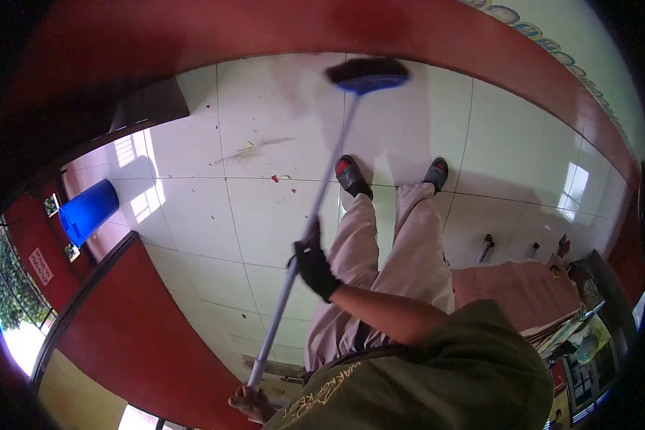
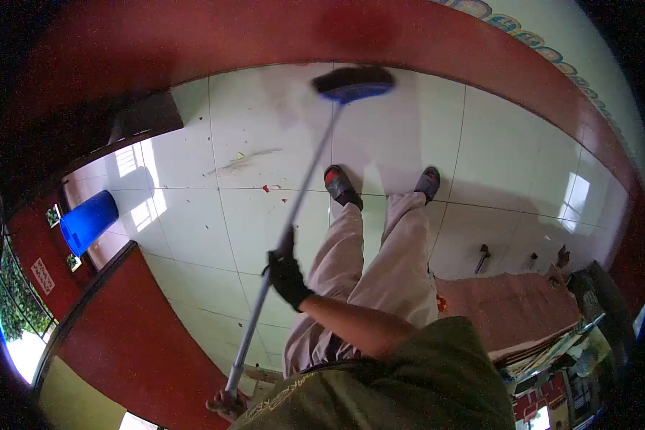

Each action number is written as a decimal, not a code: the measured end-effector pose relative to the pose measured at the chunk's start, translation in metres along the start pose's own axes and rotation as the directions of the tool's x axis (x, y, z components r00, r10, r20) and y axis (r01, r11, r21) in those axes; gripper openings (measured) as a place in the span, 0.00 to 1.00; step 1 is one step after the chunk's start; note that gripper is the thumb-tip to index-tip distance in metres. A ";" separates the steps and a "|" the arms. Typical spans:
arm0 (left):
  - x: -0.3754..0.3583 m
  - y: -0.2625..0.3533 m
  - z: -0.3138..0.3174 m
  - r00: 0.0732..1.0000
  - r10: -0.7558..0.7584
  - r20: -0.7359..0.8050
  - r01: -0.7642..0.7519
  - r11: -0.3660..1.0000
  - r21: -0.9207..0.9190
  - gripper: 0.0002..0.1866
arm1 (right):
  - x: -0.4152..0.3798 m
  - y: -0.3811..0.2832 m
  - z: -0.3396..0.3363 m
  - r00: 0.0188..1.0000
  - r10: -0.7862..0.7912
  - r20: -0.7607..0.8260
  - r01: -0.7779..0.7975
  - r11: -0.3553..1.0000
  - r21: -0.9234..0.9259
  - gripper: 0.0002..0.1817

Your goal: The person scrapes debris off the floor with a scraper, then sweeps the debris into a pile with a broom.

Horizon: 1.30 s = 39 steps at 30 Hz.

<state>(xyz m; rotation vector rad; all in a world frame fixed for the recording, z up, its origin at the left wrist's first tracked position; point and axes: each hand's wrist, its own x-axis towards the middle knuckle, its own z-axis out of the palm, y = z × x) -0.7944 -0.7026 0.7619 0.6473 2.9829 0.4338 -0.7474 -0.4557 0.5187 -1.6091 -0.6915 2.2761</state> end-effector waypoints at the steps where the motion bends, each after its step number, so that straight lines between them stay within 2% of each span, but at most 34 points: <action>1: 0.011 0.007 0.017 0.990 -0.084 0.109 0.103 0.978 -0.180 0.08 | 0.005 -0.013 -0.021 0.997 -0.040 -0.063 0.053 0.973 0.223 0.38; 2: 0.022 0.014 0.034 0.962 -0.167 0.216 0.233 0.915 -0.330 0.08 | 0.017 -0.024 -0.046 0.991 -0.022 -0.133 0.069 0.929 0.365 0.38; 3: 0.036 0.050 0.057 0.910 -0.193 0.367 0.312 0.901 -0.301 0.09 | 0.025 -0.042 -0.077 0.976 -0.023 -0.217 0.097 0.937 0.335 0.30; 4: 0.050 0.086 0.080 0.834 -0.213 0.509 0.380 0.890 -0.250 0.11 | 0.040 -0.046 -0.107 0.958 -0.034 -0.284 0.129 0.937 0.324 0.27; 5: 0.055 0.106 0.109 0.884 -0.054 0.464 0.261 0.881 -0.394 0.10 | 0.060 -0.047 -0.138 0.934 -0.048 -0.354 0.170 0.932 0.321 0.24; 6: 0.061 0.112 0.132 0.858 0.025 0.513 0.190 0.912 -0.362 0.10 | 0.078 -0.048 -0.167 0.907 -0.059 -0.418 0.208 0.924 0.321 0.21; 7: 0.071 0.146 0.148 0.826 0.030 0.562 0.187 0.927 -0.324 0.08 | 0.096 -0.048 -0.188 0.879 -0.060 -0.473 0.240 0.913 0.331 0.18; 8: 0.073 0.157 0.168 0.851 0.035 0.524 0.196 0.904 -0.379 0.08 | 0.111 -0.050 -0.203 0.859 -0.040 -0.511 0.243 0.910 0.336 0.15; 10: 0.082 0.175 0.182 0.858 -0.031 0.513 0.250 0.898 -0.363 0.10 | 0.129 -0.061 -0.198 0.815 0.061 -0.576 0.148 0.939 0.309 0.12; 12: 0.092 0.136 0.181 0.925 -0.056 0.376 0.285 0.757 -0.588 0.10 | 0.145 -0.033 -0.179 0.954 -0.029 -0.300 0.039 0.999 0.025 0.31; 13: 0.106 0.131 0.160 0.870 -0.207 0.447 0.440 0.735 -0.516 0.08 | 0.153 -0.010 -0.150 0.953 -0.016 -0.301 0.030 0.999 0.044 0.31; 14: 0.116 0.120 0.144 0.929 -0.180 0.324 0.321 0.826 -0.463 0.07 | 0.162 0.010 -0.105 0.928 -0.098 -0.360 0.030 0.981 -0.190 0.37; 15: 0.121 0.113 0.126 0.971 -0.150 0.184 0.221 0.854 -0.470 0.07 | 0.168 0.025 -0.061 0.898 -0.196 -0.394 0.018 0.911 -0.412 0.44; 16: 0.126 0.112 0.108 0.967 -0.249 0.049 0.252 0.915 -0.316 0.13 | 0.144 0.002 -0.018 0.938 -0.035 -0.345 -0.045 0.974 -0.222 0.45; 17: 0.130 0.096 0.081 0.935 -0.343 0.092 0.355 0.903 -0.242 0.24 | 0.123 -0.007 0.018 0.954 0.017 -0.301 -0.066 0.986 -0.155 0.38; 18: 0.128 0.107 0.065 0.915 -0.402 -0.023 0.388 0.896 -0.217 0.28 | 0.107 -0.004 0.050 0.972 0.076 -0.221 -0.083 0.996 -0.023 0.25; 20: 0.123 0.086 0.023 0.876 -0.476 -0.083 0.441 0.858 -0.264 0.33 | 0.087 0.024 0.105 0.987 0.134 -0.090 -0.140 0.988 -0.071 0.16; 21: 0.118 0.049 -0.009 0.869 -0.495 -0.023 0.463 0.826 -0.322 0.33 | 0.077 0.037 0.132 0.987 0.162 -0.024 -0.163 0.982 -0.100 0.15; 22: 0.112 0.038 -0.021 0.892 -0.385 -0.238 0.345 0.919 -0.192 0.32 | 0.057 0.029 0.146 0.976 0.205 0.068 -0.200 0.977 -0.074 0.14; 23: 0.112 0.033 -0.027 0.876 -0.228 -0.425 0.238 0.971 -0.031 0.31 | 0.030 -0.008 0.141 0.930 0.308 0.199 -0.328 0.942 0.075 0.25; 24: 0.114 0.030 -0.033 0.882 -0.209 -0.422 0.220 0.975 -0.023 0.31 | 0.019 0.003 0.155 0.969 0.176 0.173 -0.184 0.983 0.029 0.44; 26: 0.117 0.026 -0.045 0.911 -0.255 -0.323 0.232 0.967 -0.109 0.28 | -0.015 -0.031 0.131 0.964 0.136 0.229 -0.187 0.958 0.218 0.43; 28: 0.124 0.022 -0.045 0.936 -0.294 -0.194 0.254 0.945 -0.207 0.26 | -0.020 -0.033 0.102 0.996 -0.053 0.064 0.034 0.962 0.272 0.43; 30: 0.127 0.019 -0.033 0.946 -0.322 -0.027 0.300 0.906 -0.300 0.23 | -0.011 -0.036 0.037 0.999 0.038 0.012 -0.040 0.960 0.276 0.43; 31: 0.122 0.028 -0.002 0.995 0.063 -0.073 -0.067 0.997 -0.044 0.19 | 0.000 -0.030 0.003 0.989 -0.071 -0.132 0.105 0.955 0.276 0.42; 32: 0.115 0.042 0.034 0.993 0.090 0.071 -0.074 0.976 -0.205 0.16 | 0.010 -0.025 -0.037 0.946 -0.147 -0.289 0.183 0.978 0.100 0.28; 34: 0.102 0.070 0.107 0.925 0.139 0.354 0.056 0.871 -0.488 0.12 | 0.055 0.031 -0.142 0.827 -0.400 -0.394 0.299 0.908 -0.294 0.14; 35: 0.095 0.109 0.130 0.847 0.059 0.528 0.091 0.963 -0.254 0.11 | 0.076 0.058 -0.194 0.741 -0.514 -0.433 0.291 0.827 -0.482 0.15; 36: 0.091 0.110 0.166 0.780 0.297 0.551 -0.077 0.919 -0.387 0.10 | 0.082 0.072 -0.258 0.777 -0.338 -0.531 0.236 0.939 -0.251 0.19; 37: 0.068 0.165 0.185 0.746 0.348 0.568 -0.164 0.922 -0.350 0.11 | 0.052 0.045 -0.285 0.813 -0.182 -0.553 0.307 0.941 0.142 0.29; 38: 0.062 0.180 0.213 0.550 0.613 0.568 -0.424 0.790 -0.443 0.12 | 0.019 0.013 -0.311 0.828 -0.022 -0.560 0.362 0.784 0.505 0.42; 39: 0.037 0.220 0.224 0.590 0.350 0.728 -0.118 0.929 -0.351 0.11 | 0.035 0.047 -0.353 0.724 -0.015 -0.689 0.422 0.800 0.426 0.34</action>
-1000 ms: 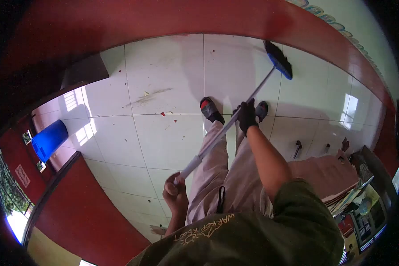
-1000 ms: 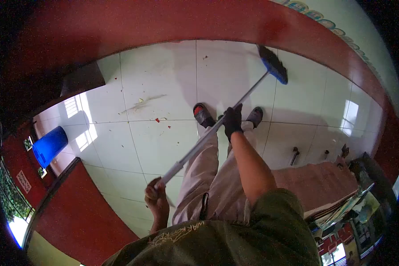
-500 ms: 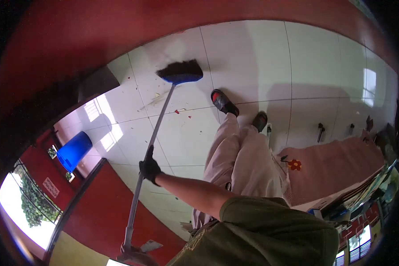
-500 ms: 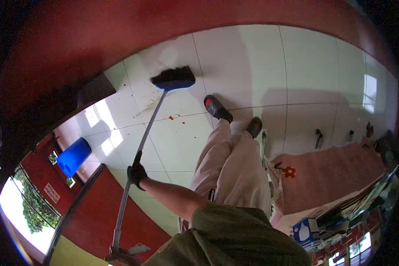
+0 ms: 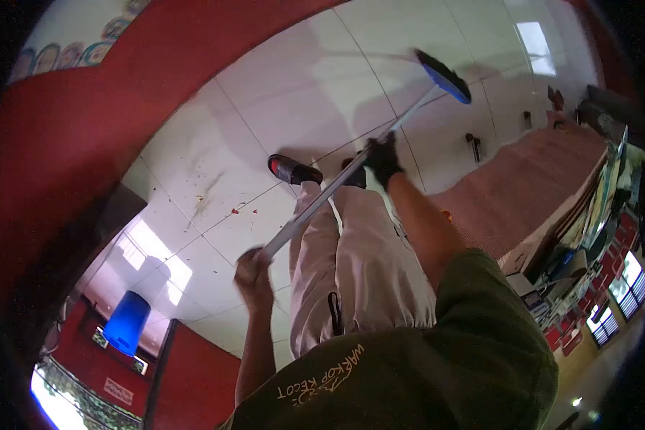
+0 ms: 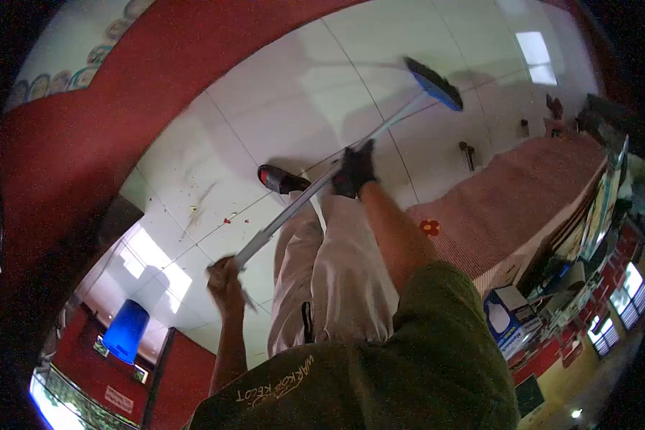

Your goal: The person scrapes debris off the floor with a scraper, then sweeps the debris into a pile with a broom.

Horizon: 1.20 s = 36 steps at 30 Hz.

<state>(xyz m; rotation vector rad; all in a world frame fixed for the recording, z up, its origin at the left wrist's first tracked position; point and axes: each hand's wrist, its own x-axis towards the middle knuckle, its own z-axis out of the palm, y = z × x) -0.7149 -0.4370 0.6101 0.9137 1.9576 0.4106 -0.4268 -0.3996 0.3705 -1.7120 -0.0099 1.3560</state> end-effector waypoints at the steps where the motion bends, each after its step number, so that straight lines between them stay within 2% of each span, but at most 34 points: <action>1: 0.009 0.006 0.025 0.997 0.054 0.058 -0.051 0.998 -0.038 0.09 | 0.040 0.017 -0.037 0.986 -0.094 -0.136 0.088 0.995 -0.049 0.27; 2: 0.012 0.015 0.048 0.980 0.172 0.102 -0.165 0.983 -0.074 0.08 | 0.009 -0.034 -0.039 0.979 0.170 -0.109 -0.140 0.960 0.244 0.15; 5: 0.000 0.052 0.079 0.946 0.118 0.301 -0.159 0.980 0.117 0.08 | 0.007 -0.015 -0.097 0.930 0.285 -0.230 -0.224 0.940 0.258 0.12; 6: -0.003 0.053 0.080 0.942 0.119 0.313 -0.167 0.977 0.131 0.08 | 0.002 0.001 -0.109 0.924 0.277 -0.262 -0.228 0.952 0.203 0.14; 7: -0.007 0.051 0.078 0.942 0.194 0.275 -0.243 0.957 0.159 0.08 | 0.023 0.060 -0.136 0.983 0.039 -0.182 -0.090 0.956 -0.281 0.14; 8: -0.010 0.050 0.072 0.933 0.269 0.239 -0.317 0.930 0.189 0.09 | 0.000 0.058 -0.127 0.993 -0.106 0.056 0.110 0.623 -0.775 0.14; 9: -0.008 0.040 0.060 0.914 0.336 0.228 -0.389 0.886 0.252 0.09 | -0.024 0.056 -0.117 0.926 -0.242 0.289 0.310 0.053 -0.949 0.15; 10: -0.008 0.036 0.043 0.933 0.307 0.187 -0.346 0.909 0.231 0.09 | -0.035 0.068 -0.100 0.932 -0.194 0.306 0.326 0.077 -0.942 0.15; 12: -0.010 0.038 -0.004 0.926 0.370 0.077 -0.376 0.880 0.289 0.06 | -0.061 0.085 -0.044 0.971 -0.093 0.221 0.239 0.452 -0.859 0.15; 13: -0.007 0.028 -0.038 0.861 0.507 0.025 -0.477 0.792 0.380 0.06 | -0.075 0.088 -0.007 0.982 -0.041 0.184 0.167 0.635 -0.754 0.15; 14: -0.008 0.028 -0.073 0.851 0.525 -0.029 -0.437 0.737 0.516 0.07 | -0.093 0.084 0.029 0.985 0.017 0.170 0.095 0.772 -0.628 0.15; 15: -0.027 0.064 -0.090 0.896 0.437 -0.072 -0.213 0.567 0.796 0.09 | -0.111 0.075 0.064 0.982 0.079 0.174 0.016 0.875 -0.484 0.15; 16: -0.021 0.048 -0.146 0.808 0.589 0.004 -0.214 0.287 0.934 0.10 | -0.130 0.063 0.100 0.970 0.150 0.192 -0.084 0.945 -0.316 0.15; 17: -0.042 0.071 -0.147 0.807 0.515 -0.287 -0.225 0.719 0.657 0.11 | -0.151 0.043 0.126 0.958 0.210 0.193 -0.197 0.977 -0.083 0.22; 18: -0.049 0.076 -0.193 0.778 0.628 -0.036 -0.290 0.410 0.865 0.12 | -0.172 0.024 0.151 0.944 0.268 0.194 -0.299 0.942 0.154 0.39; 19: -0.064 0.081 -0.220 0.761 0.647 -0.039 -0.217 0.311 0.925 0.13 | -0.182 0.014 0.171 0.891 0.327 0.316 -0.378 0.919 0.115 0.47; 20: -0.079 0.086 -0.247 0.744 0.667 -0.042 -0.134 0.210 0.968 0.15 | -0.199 -0.015 0.179 0.844 0.353 0.404 -0.442 0.885 0.149 0.45; 21: -0.098 0.096 -0.264 0.727 0.656 -0.203 -0.063 0.358 0.931 0.15 | -0.217 -0.040 0.186 0.785 0.373 0.494 -0.508 0.844 0.172 0.44; 22: -0.114 0.104 -0.265 0.704 0.588 -0.398 -0.039 0.592 0.805 0.15 | -0.222 -0.023 0.211 0.809 0.307 0.501 -0.445 0.877 0.181 0.43; 23: -0.130 0.113 -0.270 0.674 0.520 -0.524 -0.023 0.725 0.689 0.15 | -0.231 -0.051 0.211 0.825 0.241 0.511 -0.382 0.904 0.191 0.43; 24: -0.143 0.120 -0.274 0.654 0.484 -0.582 -0.015 0.777 0.629 0.15 | -0.243 -0.070 0.195 0.709 0.290 0.643 -0.468 0.875 0.121 0.42; 25: -0.153 0.125 -0.276 0.647 0.469 -0.601 -0.014 0.795 0.606 0.15 | -0.253 -0.083 0.185 0.699 0.289 0.655 -0.473 0.873 0.119 0.42; 26: -0.161 0.126 -0.274 0.651 0.458 -0.606 -0.021 0.808 0.589 0.16 | -0.260 -0.090 0.179 0.751 0.226 0.620 -0.417 0.891 0.179 0.42; 28: -0.164 0.127 -0.256 0.685 0.463 -0.563 -0.073 0.812 0.579 0.16 | -0.259 -0.083 0.155 0.817 0.141 0.559 -0.314 0.922 0.228 0.38; 30: -0.154 0.119 -0.220 0.762 0.467 -0.449 -0.162 0.809 0.566 0.17 | -0.240 -0.065 0.116 0.885 0.081 0.458 -0.208 0.949 0.235 0.33; 32: -0.129 0.103 -0.158 0.842 0.479 -0.246 -0.305 0.801 0.516 0.17 | -0.201 -0.045 0.068 0.947 0.041 0.318 -0.107 0.975 0.193 0.29; 34: -0.103 0.088 -0.083 0.889 0.457 -0.028 -0.423 0.843 0.334 0.18 | -0.149 -0.026 0.020 0.988 -0.010 0.156 -0.004 0.996 0.090 0.25; 35: -0.090 0.065 -0.054 0.974 0.211 -0.081 -0.176 0.933 0.313 0.17 | -0.120 -0.020 0.001 0.996 -0.050 0.070 0.048 0.999 0.026 0.23; 36: -0.083 0.051 -0.024 0.948 0.318 0.026 -0.316 0.925 0.211 0.16 | -0.094 -0.020 -0.017 0.995 -0.096 -0.010 0.096 0.995 -0.025 0.21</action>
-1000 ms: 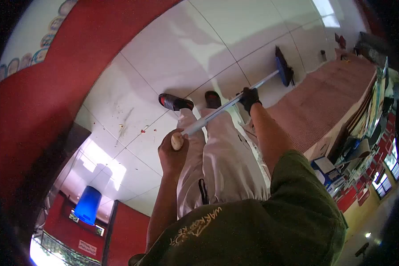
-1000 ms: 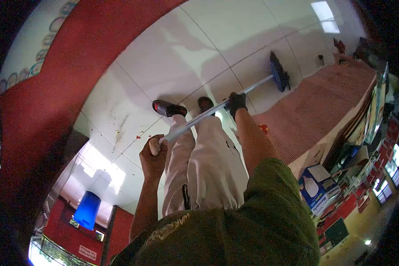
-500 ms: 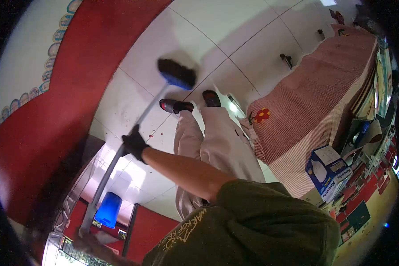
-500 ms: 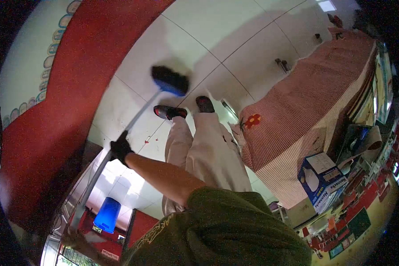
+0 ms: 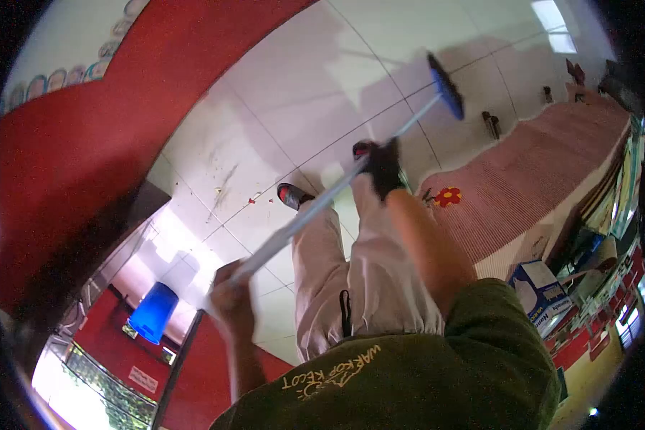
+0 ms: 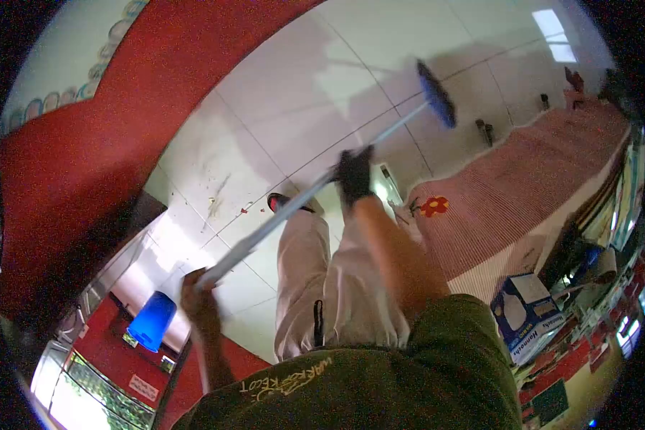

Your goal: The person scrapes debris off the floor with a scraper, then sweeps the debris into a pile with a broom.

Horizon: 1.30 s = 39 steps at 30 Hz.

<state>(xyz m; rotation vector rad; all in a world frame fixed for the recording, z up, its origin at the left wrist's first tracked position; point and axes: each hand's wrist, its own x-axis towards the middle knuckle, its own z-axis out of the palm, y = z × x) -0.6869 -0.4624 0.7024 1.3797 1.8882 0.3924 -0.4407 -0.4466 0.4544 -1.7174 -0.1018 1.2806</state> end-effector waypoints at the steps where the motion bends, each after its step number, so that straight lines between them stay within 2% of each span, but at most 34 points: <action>1: 0.002 -0.020 0.027 0.997 0.047 0.064 -0.048 0.999 0.016 0.11 | 0.019 -0.001 -0.012 0.997 -0.035 -0.064 0.032 0.999 -0.043 0.20; 2: 0.001 -0.019 0.050 0.994 -0.055 0.091 0.059 0.997 -0.042 0.08 | 0.019 -0.023 -0.015 0.984 -0.066 -0.166 0.044 0.990 -0.136 0.17; 3: 0.002 -0.017 0.062 0.980 -0.147 0.134 0.160 0.983 -0.089 0.08 | 0.046 -0.008 -0.016 0.985 -0.067 -0.157 0.035 0.980 -0.195 0.16; 5: 0.008 -0.017 0.069 0.978 -0.138 0.159 0.158 0.980 -0.118 0.08 | 0.099 0.023 -0.020 0.988 -0.067 -0.139 0.021 0.950 -0.310 0.15; 6: 0.012 -0.026 0.063 0.974 -0.165 0.158 0.185 0.976 -0.117 0.08 | 0.126 0.047 -0.005 0.978 -0.185 -0.100 0.124 0.890 -0.439 0.16; 7: 0.015 -0.037 0.055 0.968 -0.197 0.158 0.216 0.969 -0.117 0.08 | 0.132 0.053 0.019 0.950 -0.277 0.146 0.291 0.608 -0.738 0.17; 8: 0.015 -0.058 0.045 0.962 -0.247 0.120 0.264 0.951 -0.160 0.08 | 0.126 0.048 0.049 0.856 -0.349 0.382 0.471 0.219 -0.854 0.19; 9: 0.014 -0.086 0.033 0.951 -0.297 0.088 0.309 0.929 -0.204 0.08 | 0.115 0.050 0.086 0.799 -0.169 0.577 0.559 -0.145 -0.817 0.21; 10: 0.010 -0.114 0.021 0.964 -0.265 0.021 0.262 0.934 -0.243 0.07 | 0.091 0.041 0.130 0.684 0.022 0.729 0.661 -0.440 -0.608 0.23; 11: 0.005 -0.130 0.003 0.937 -0.349 -0.030 0.339 0.925 -0.173 0.07 | 0.069 0.047 0.174 0.663 0.152 0.733 0.711 -0.433 -0.554 0.26; 12: -0.006 -0.153 -0.012 0.910 -0.411 -0.044 0.382 0.877 -0.293 0.06 | 0.046 0.069 0.212 0.807 0.064 0.588 0.588 0.009 -0.809 0.29; 13: -0.019 -0.174 -0.028 0.880 -0.471 -0.052 0.412 0.815 -0.409 0.05 | 0.020 0.096 0.243 0.916 0.087 0.392 0.313 0.458 -0.832 0.31; 15: -0.042 -0.204 -0.070 0.796 -0.590 -0.136 0.487 0.757 -0.436 0.06 | -0.042 0.133 0.287 0.915 0.195 0.353 0.218 0.498 -0.840 0.39; 16: -0.065 -0.231 -0.085 0.782 -0.591 -0.197 0.468 0.765 -0.443 0.07 | -0.070 0.161 0.300 0.904 0.173 0.390 0.276 0.460 -0.844 0.39; 17: -0.091 -0.256 -0.094 0.765 -0.592 -0.255 0.449 0.773 -0.449 0.07 | -0.106 0.170 0.305 0.867 0.236 0.440 0.294 0.472 -0.832 0.40; 18: -0.113 -0.261 -0.104 0.698 -0.676 -0.237 0.513 0.702 -0.493 0.07 | -0.128 0.211 0.309 0.861 0.178 0.476 0.364 0.439 -0.821 0.42; 19: -0.136 -0.262 -0.114 0.623 -0.753 -0.211 0.573 0.623 -0.532 0.07 | -0.163 0.224 0.310 0.870 0.180 0.458 0.320 0.499 -0.805 0.34; 20: -0.161 -0.262 -0.121 0.578 -0.789 -0.208 0.603 0.585 -0.542 0.07 | -0.187 0.248 0.304 0.826 0.303 0.476 0.269 0.530 -0.804 0.21; 21: -0.184 -0.261 -0.127 0.535 -0.820 -0.204 0.629 0.548 -0.551 0.08 | -0.213 0.259 0.298 0.814 0.347 0.466 0.259 0.502 -0.825 0.25; 23: -0.226 -0.254 -0.127 0.315 -0.901 -0.299 0.567 0.431 -0.702 0.08 | -0.266 0.279 0.288 0.785 0.431 0.444 0.246 0.441 -0.863 0.34; 25: -0.309 -0.283 -0.127 0.245 -0.949 -0.196 0.560 0.304 -0.771 0.07 | -0.299 0.265 0.273 0.644 0.566 0.515 0.304 0.429 -0.851 0.43; 26: -0.309 -0.276 -0.127 0.237 -0.953 -0.190 0.556 0.294 -0.777 0.07 | -0.314 0.260 0.264 0.678 0.486 0.552 0.359 0.437 -0.825 0.43; 27: -0.305 -0.260 -0.129 0.283 -0.937 -0.205 0.548 0.333 -0.767 0.07 | -0.323 0.255 0.259 0.701 0.404 0.588 0.414 0.441 -0.796 0.43; 30: -0.301 -0.260 -0.127 0.322 -0.917 -0.234 0.576 0.386 -0.721 0.08 | -0.316 0.228 0.277 0.717 0.376 0.587 0.418 0.443 -0.793 0.43; 32: -0.245 -0.256 -0.134 0.329 -0.933 -0.147 0.583 0.323 -0.746 0.08 | -0.284 0.226 0.308 0.731 0.286 0.620 0.442 0.494 -0.749 0.42; 33: -0.196 -0.247 -0.144 0.313 -0.949 -0.031 0.569 0.214 -0.794 0.08 | -0.264 0.229 0.328 0.727 0.224 0.649 0.472 0.524 -0.709 0.41; 35: -0.166 -0.261 -0.143 0.433 -0.900 -0.044 0.453 0.260 -0.853 0.07 | -0.227 0.236 0.370 0.687 0.244 0.685 0.517 0.499 -0.696 0.43; 36: -0.160 -0.269 -0.144 0.474 -0.879 -0.055 0.474 0.308 -0.825 0.10 | -0.226 0.247 0.373 0.685 0.245 0.686 0.519 0.497 -0.696 0.43; 37: -0.160 -0.268 -0.146 0.474 -0.878 -0.057 0.471 0.308 -0.827 0.10 | -0.225 0.261 0.378 0.682 0.250 0.688 0.534 0.473 -0.701 0.43; 39: -0.172 -0.260 -0.153 0.343 -0.938 -0.055 0.452 0.216 -0.866 0.10 | -0.244 0.275 0.375 0.658 0.257 0.708 0.559 0.463 -0.688 0.43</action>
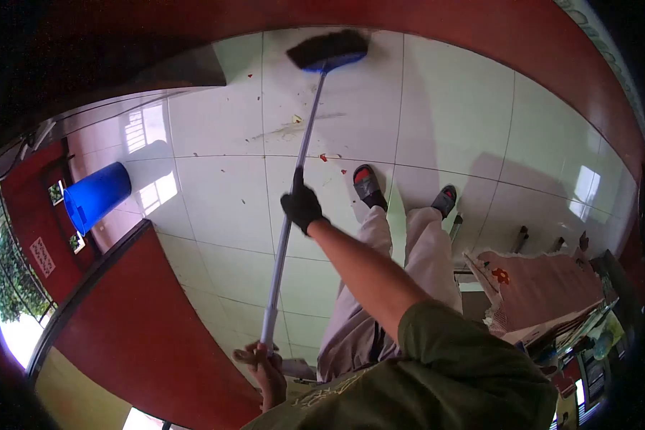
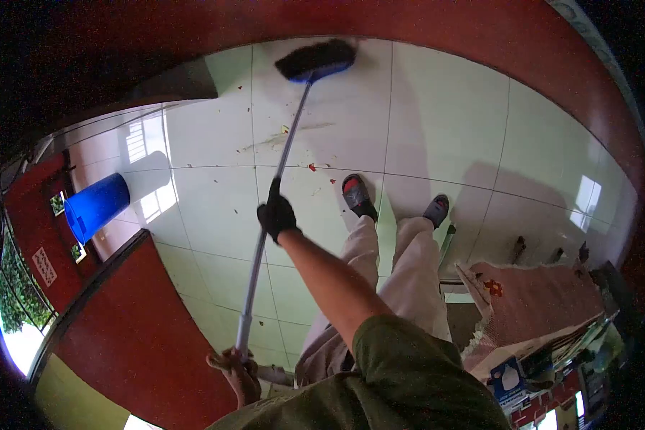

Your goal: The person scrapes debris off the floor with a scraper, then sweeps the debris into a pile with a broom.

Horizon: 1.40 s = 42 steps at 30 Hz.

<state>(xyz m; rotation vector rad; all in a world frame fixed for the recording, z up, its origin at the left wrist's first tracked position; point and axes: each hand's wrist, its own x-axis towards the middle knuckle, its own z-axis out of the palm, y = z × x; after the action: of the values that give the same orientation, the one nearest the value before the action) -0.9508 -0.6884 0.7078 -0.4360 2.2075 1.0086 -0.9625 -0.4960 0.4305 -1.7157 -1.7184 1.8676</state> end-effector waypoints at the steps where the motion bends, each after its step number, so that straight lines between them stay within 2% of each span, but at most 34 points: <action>1: -0.010 -0.011 -0.019 0.998 -0.035 -0.051 0.035 0.999 0.004 0.13 | -0.022 0.000 0.010 0.989 0.090 0.119 -0.093 0.995 0.024 0.42; 2: -0.022 -0.023 -0.031 0.994 0.061 -0.089 -0.059 0.998 0.029 0.10 | -0.045 0.006 0.023 0.962 0.137 0.235 -0.144 0.989 0.015 0.43; 3: -0.034 -0.040 -0.058 0.994 0.028 -0.102 -0.019 0.995 0.094 0.11 | -0.069 0.016 0.042 0.952 0.128 0.279 -0.143 0.989 0.036 0.43; 4: -0.047 -0.056 -0.086 0.993 -0.004 -0.114 0.023 0.987 0.159 0.12 | -0.093 0.015 0.053 0.914 0.191 0.357 -0.220 0.975 0.042 0.43; 6: -0.074 -0.078 -0.129 0.982 -0.064 -0.178 0.104 0.969 0.226 0.13 | -0.134 0.005 0.066 0.922 0.180 0.342 -0.198 0.980 0.016 0.42; 8: -0.080 -0.068 -0.126 0.959 -0.094 -0.268 0.139 0.978 0.153 0.13 | -0.151 -0.015 0.068 0.952 0.134 0.275 -0.140 0.990 0.003 0.41; 9: -0.081 -0.060 -0.121 0.949 -0.104 -0.297 0.146 0.982 0.123 0.13 | -0.151 -0.027 0.064 0.947 0.138 0.291 -0.145 0.989 0.002 0.41; 11: -0.068 -0.045 -0.100 0.945 -0.103 -0.310 0.129 0.990 0.064 0.14 | -0.128 -0.044 0.055 0.980 0.003 0.200 -0.032 0.990 0.140 0.41; 13: -0.042 -0.028 -0.064 0.960 -0.099 -0.261 0.102 0.995 -0.002 0.15 | -0.081 -0.056 0.055 0.989 -0.104 0.102 0.092 0.989 0.112 0.41; 15: -0.013 -0.014 -0.023 0.981 -0.091 -0.173 0.085 0.995 -0.042 0.17 | -0.019 -0.065 0.050 0.978 -0.162 0.135 0.151 0.985 0.090 0.42; 17: 0.030 -0.021 0.001 0.998 -0.011 -0.066 0.009 1.000 -0.024 0.13 | 0.045 -0.059 0.055 0.979 -0.151 0.138 0.147 0.988 0.036 0.40; 18: 0.037 -0.010 0.020 0.999 -0.024 -0.025 0.024 0.999 -0.031 0.13 | 0.066 -0.057 0.055 0.982 -0.143 0.120 0.141 0.990 0.028 0.39; 20: 0.036 -0.004 0.034 1.000 0.030 -0.002 -0.030 0.998 -0.054 0.13 | 0.079 -0.049 0.052 0.977 0.020 0.213 0.005 0.993 -0.114 0.37; 21: 0.033 -0.010 0.027 1.000 0.021 -0.007 -0.021 0.998 -0.058 0.13 | 0.067 -0.043 0.057 0.982 -0.037 0.183 0.060 0.991 -0.118 0.36; 22: 0.022 -0.023 0.013 0.996 -0.076 -0.037 0.073 0.994 -0.078 0.13 | 0.047 -0.028 0.068 0.978 -0.063 0.198 0.083 0.992 -0.094 0.37; 23: 0.009 -0.033 -0.002 0.984 -0.168 -0.060 0.162 0.982 -0.099 0.13 | 0.018 -0.012 0.079 0.965 0.001 0.263 0.016 0.998 -0.062 0.39; 25: -0.025 -0.051 -0.034 0.943 -0.214 -0.253 0.167 0.966 -0.196 0.13 | -0.049 0.019 0.107 0.917 0.073 0.393 -0.064 0.997 -0.036 0.44; 26: -0.037 -0.069 -0.072 0.918 -0.262 -0.298 0.182 0.946 -0.269 0.12 | -0.081 0.019 0.117 0.888 0.111 0.446 -0.113 0.993 -0.023 0.45; 27: -0.042 -0.082 -0.107 0.885 -0.317 -0.341 0.197 0.919 -0.343 0.12 | -0.109 0.018 0.130 0.884 0.152 0.443 -0.147 0.988 -0.046 0.45; 28: -0.050 -0.068 -0.122 0.787 -0.425 -0.447 0.312 0.900 -0.304 0.12 | -0.131 0.007 0.133 0.892 0.149 0.427 -0.150 0.988 -0.031 0.45; 29: -0.054 -0.041 -0.117 0.823 -0.314 -0.473 0.245 0.948 -0.204 0.12 | -0.148 -0.008 0.137 0.896 0.183 0.406 -0.190 0.982 -0.023 0.44; 30: -0.056 -0.013 -0.110 0.863 -0.068 -0.501 0.066 0.998 -0.021 0.13 | -0.157 -0.023 0.139 0.916 0.158 0.369 -0.184 0.982 0.036 0.44; 31: -0.066 -0.015 -0.149 0.780 -0.303 -0.548 0.259 0.953 -0.158 0.20 | -0.160 -0.041 0.137 0.937 0.122 0.326 -0.162 0.982 0.099 0.44; 32: -0.064 0.027 -0.114 0.910 -0.086 -0.406 0.075 0.996 -0.044 0.19 | -0.162 -0.057 0.129 0.954 0.091 0.285 -0.139 0.978 0.153 0.44; 33: -0.055 0.023 -0.125 0.896 -0.024 -0.443 0.086 0.989 0.121 0.19 | -0.162 -0.068 0.119 0.951 0.093 0.295 -0.140 0.980 0.145 0.44; 34: -0.041 0.016 -0.140 0.885 0.038 -0.464 0.107 0.953 0.282 0.20 | -0.156 -0.079 0.104 0.970 0.041 0.241 -0.094 0.973 0.211 0.44; 35: -0.027 0.002 -0.149 0.886 0.023 -0.463 0.117 0.955 0.272 0.20 | -0.146 -0.081 0.094 0.984 -0.010 0.177 -0.039 0.962 0.270 0.44; 37: -0.005 -0.025 -0.157 0.936 -0.022 -0.351 0.083 0.984 0.160 0.18 | -0.120 -0.068 0.076 0.993 -0.099 0.063 0.076 0.949 0.306 0.44; 39: 0.020 -0.019 -0.091 0.927 -0.002 -0.375 0.039 0.995 0.091 0.34 | -0.082 -0.044 0.056 0.999 -0.041 -0.008 0.042 0.975 0.216 0.43; 40: 0.031 -0.027 -0.080 0.956 -0.019 -0.294 0.031 0.999 0.039 0.30 | -0.064 -0.040 0.036 0.997 0.055 0.056 -0.068 0.960 0.272 0.43; 41: 0.043 -0.034 -0.069 0.977 -0.035 -0.210 0.032 0.999 -0.015 0.26 | -0.046 -0.032 0.022 0.991 0.114 0.062 -0.126 0.963 0.238 0.42; 42: 0.048 -0.027 -0.050 0.996 0.000 -0.090 -0.003 0.999 -0.036 0.22 | -0.031 -0.023 0.015 0.994 0.107 -0.021 -0.101 0.975 0.198 0.42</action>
<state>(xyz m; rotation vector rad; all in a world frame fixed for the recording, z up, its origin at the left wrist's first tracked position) -0.9922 -0.7449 0.6842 -0.5047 2.2724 1.0496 -0.9752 -0.5184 0.4633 -1.7781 -1.4037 1.9660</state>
